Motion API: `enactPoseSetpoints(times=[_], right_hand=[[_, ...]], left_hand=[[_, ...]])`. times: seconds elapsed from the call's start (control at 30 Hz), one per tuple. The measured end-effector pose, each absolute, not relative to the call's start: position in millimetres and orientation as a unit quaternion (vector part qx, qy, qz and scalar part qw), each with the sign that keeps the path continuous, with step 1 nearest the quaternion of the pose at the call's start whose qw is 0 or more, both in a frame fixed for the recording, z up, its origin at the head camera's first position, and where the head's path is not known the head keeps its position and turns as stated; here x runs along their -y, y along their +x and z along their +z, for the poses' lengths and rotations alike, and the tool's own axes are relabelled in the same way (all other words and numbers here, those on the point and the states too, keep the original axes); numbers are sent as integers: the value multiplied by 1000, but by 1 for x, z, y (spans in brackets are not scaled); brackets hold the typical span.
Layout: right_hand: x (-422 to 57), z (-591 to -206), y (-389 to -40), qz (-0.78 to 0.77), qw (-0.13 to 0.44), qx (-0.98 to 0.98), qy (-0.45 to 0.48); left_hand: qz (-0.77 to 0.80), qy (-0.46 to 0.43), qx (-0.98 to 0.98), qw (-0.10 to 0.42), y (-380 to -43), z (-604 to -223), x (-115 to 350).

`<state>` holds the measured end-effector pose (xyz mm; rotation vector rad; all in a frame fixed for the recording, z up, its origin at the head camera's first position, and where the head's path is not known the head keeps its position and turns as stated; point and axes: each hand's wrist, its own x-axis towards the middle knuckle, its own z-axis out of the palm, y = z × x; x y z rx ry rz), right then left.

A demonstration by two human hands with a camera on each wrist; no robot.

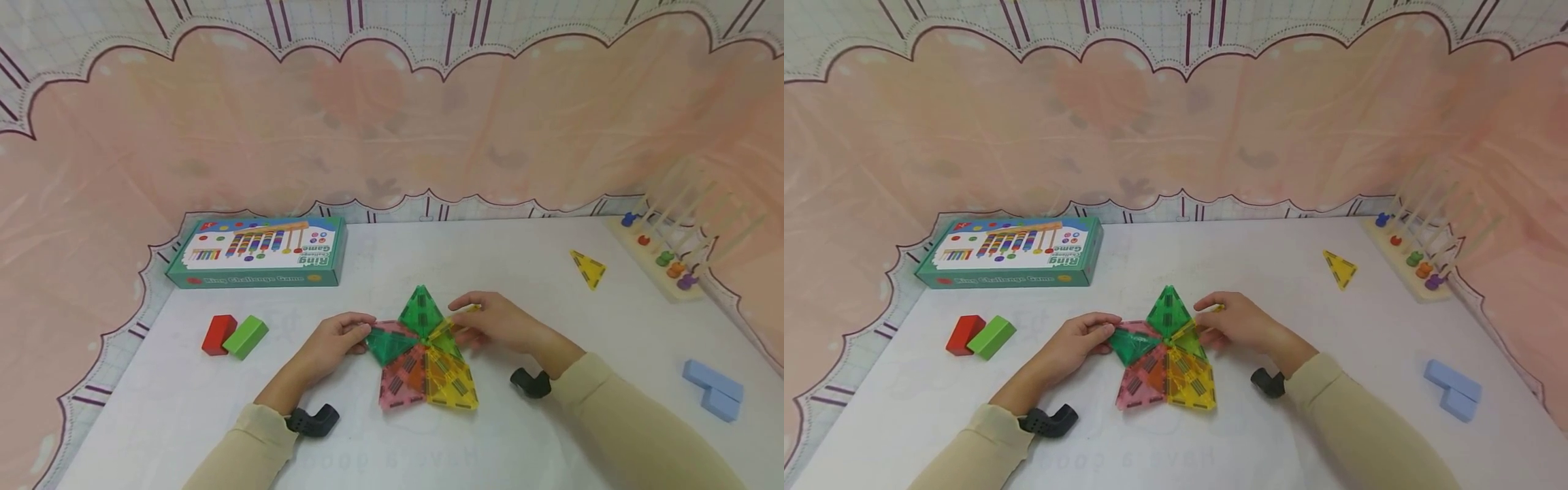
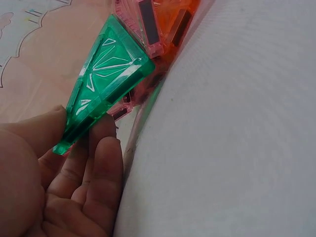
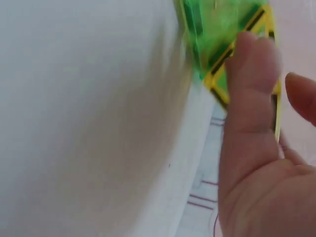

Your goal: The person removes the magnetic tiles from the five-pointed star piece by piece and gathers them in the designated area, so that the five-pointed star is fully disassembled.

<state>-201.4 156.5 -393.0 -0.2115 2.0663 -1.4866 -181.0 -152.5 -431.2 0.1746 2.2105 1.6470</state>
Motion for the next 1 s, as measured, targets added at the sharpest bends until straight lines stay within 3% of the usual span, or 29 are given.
enactPoseSetpoints(times=[0.23, 0.67, 1.0], right_hand=[[-148, -394, -197, -491, 264, -827, -71], [-152, -391, -201, -512, 281, -807, -92], [-155, -397, -203, -482, 268, -831, -76]], left_hand=[[589, 64, -783, 189, -182, -431, 153], [587, 59, -784, 194, -170, -404, 145], [597, 61, -778, 186, -181, -430, 151]])
